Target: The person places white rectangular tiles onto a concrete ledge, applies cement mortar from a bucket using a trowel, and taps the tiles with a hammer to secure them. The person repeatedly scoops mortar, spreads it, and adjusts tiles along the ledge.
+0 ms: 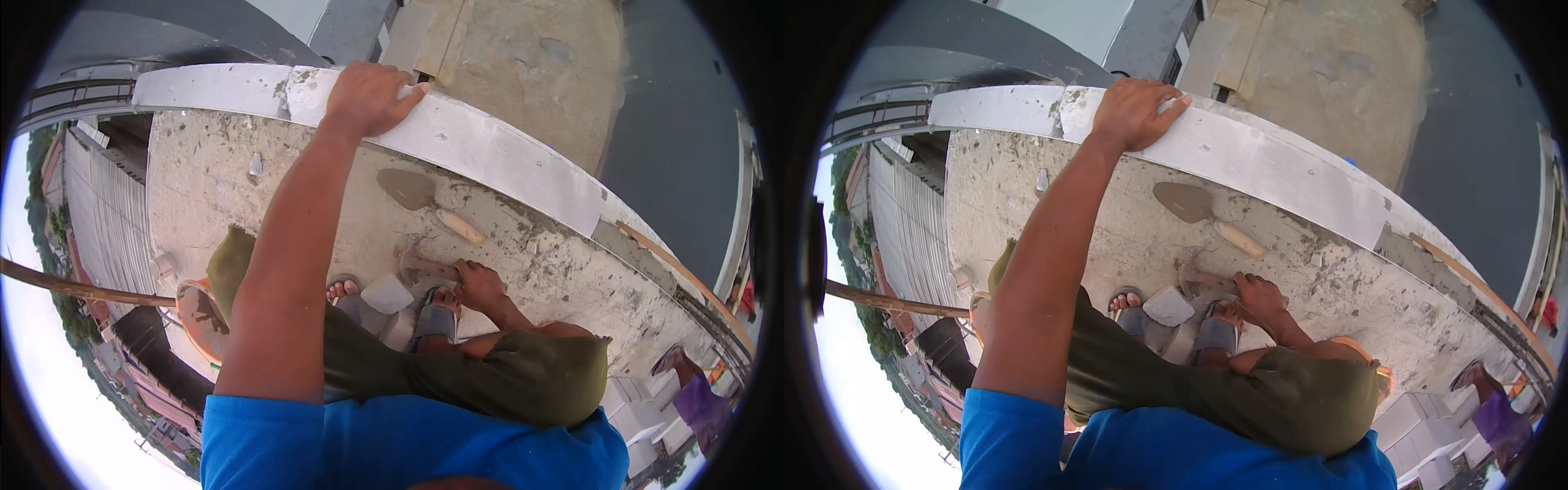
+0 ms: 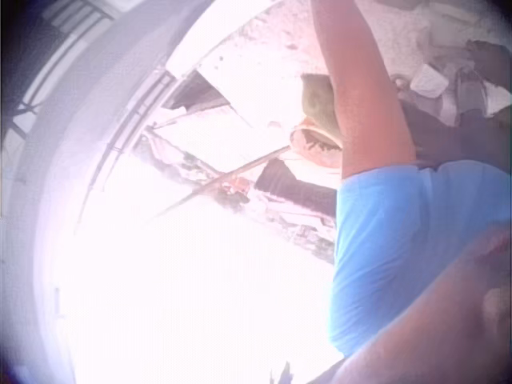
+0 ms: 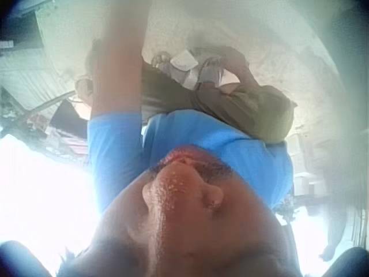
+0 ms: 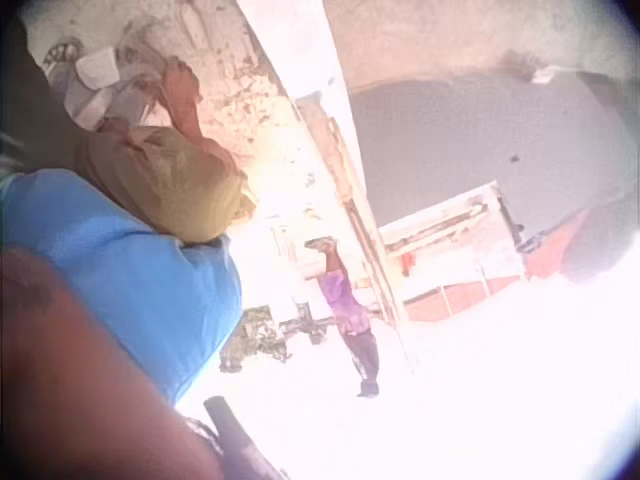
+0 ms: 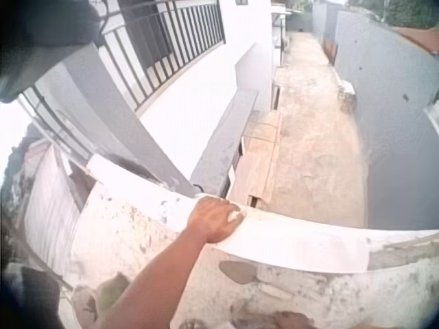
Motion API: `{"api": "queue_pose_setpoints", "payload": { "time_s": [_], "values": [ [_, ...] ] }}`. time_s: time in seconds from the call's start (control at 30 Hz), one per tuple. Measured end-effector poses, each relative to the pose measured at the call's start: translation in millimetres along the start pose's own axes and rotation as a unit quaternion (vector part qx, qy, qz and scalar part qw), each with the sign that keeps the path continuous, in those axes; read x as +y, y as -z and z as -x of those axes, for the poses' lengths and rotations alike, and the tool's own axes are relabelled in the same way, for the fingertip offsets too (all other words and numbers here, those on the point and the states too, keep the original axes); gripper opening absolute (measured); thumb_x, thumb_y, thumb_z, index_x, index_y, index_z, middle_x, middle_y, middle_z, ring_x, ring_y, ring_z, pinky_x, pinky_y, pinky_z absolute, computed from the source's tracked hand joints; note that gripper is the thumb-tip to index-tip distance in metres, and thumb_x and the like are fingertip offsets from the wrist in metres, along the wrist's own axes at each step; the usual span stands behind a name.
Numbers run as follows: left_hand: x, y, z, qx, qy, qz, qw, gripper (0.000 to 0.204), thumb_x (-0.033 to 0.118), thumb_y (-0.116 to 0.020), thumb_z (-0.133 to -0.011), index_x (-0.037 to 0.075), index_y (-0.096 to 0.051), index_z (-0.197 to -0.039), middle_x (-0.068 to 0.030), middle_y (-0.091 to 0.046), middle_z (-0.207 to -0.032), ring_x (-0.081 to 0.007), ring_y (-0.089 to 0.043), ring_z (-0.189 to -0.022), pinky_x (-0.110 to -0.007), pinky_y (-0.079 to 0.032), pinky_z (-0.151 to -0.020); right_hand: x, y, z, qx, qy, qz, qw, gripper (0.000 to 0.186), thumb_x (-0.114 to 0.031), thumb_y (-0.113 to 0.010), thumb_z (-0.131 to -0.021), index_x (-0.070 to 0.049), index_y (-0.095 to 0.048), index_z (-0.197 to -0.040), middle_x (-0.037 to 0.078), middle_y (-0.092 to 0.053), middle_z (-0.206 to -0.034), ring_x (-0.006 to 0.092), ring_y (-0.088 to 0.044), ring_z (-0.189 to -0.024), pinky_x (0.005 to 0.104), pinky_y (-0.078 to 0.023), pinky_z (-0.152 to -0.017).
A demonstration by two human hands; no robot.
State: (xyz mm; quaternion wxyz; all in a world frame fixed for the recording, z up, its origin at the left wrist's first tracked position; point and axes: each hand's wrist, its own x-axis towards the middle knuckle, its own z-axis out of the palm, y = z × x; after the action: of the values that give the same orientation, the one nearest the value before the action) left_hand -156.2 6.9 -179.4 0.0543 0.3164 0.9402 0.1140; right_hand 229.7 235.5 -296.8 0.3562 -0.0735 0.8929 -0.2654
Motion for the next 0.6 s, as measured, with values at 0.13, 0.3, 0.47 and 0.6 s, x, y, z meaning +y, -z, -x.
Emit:
{"api": "queue_pose_setpoints", "payload": {
  "time_s": [0.13,0.3,0.47,0.6],
  "values": [
    [8,0,-7,0.004,-0.004,-0.017,1.000,0.054,0.053,-0.049,-0.111,0.009,-0.081,-0.118,-0.0135,-0.079,-0.119,-0.0344,-0.070,-0.115,-0.047,-0.047,-0.109,-16,2,19,0.065,-0.037,-0.028,0.997,0.057,-0.030,-0.082,-0.082,-0.008,-0.058,-0.129,0.017,-0.061,-0.123,0.0382,-0.066,-0.119,0.0512,-0.055,-0.098],
    [12,-1,-9,-0.025,-0.003,-0.012,1.000,0.051,0.051,-0.050,-0.113,0.009,-0.079,-0.118,-0.0141,-0.078,-0.118,-0.0398,-0.069,-0.114,-0.049,-0.051,-0.102,-18,-36,26,0.175,-0.047,-0.057,0.982,0.054,-0.031,-0.084,-0.075,-0.010,-0.064,-0.120,0.015,-0.057,-0.120,0.0359,-0.056,-0.121,0.0505,-0.047,-0.102],
    [7,-6,-11,-0.066,0.010,-0.010,0.998,0.051,0.050,-0.049,-0.114,0.009,-0.079,-0.120,-0.0163,-0.077,-0.122,-0.0414,-0.068,-0.114,-0.049,-0.050,-0.102,-15,-58,24,0.224,-0.058,-0.029,0.972,0.041,-0.032,-0.075,-0.085,-0.009,-0.066,-0.118,0.014,-0.061,-0.116,0.0319,-0.059,-0.114,0.0470,-0.048,-0.092],
    [5,-11,-11,-0.033,-0.022,-0.011,0.999,0.051,0.048,-0.048,-0.114,0.008,-0.080,-0.119,-0.0187,-0.077,-0.120,-0.0424,-0.069,-0.113,-0.049,-0.051,-0.102,-12,-66,20,0.221,-0.054,0.027,0.973,0.039,-0.029,-0.074,-0.085,-0.009,-0.067,-0.118,0.014,-0.063,-0.116,0.0315,-0.062,-0.109,0.0461,-0.049,-0.091]
  ]
}}
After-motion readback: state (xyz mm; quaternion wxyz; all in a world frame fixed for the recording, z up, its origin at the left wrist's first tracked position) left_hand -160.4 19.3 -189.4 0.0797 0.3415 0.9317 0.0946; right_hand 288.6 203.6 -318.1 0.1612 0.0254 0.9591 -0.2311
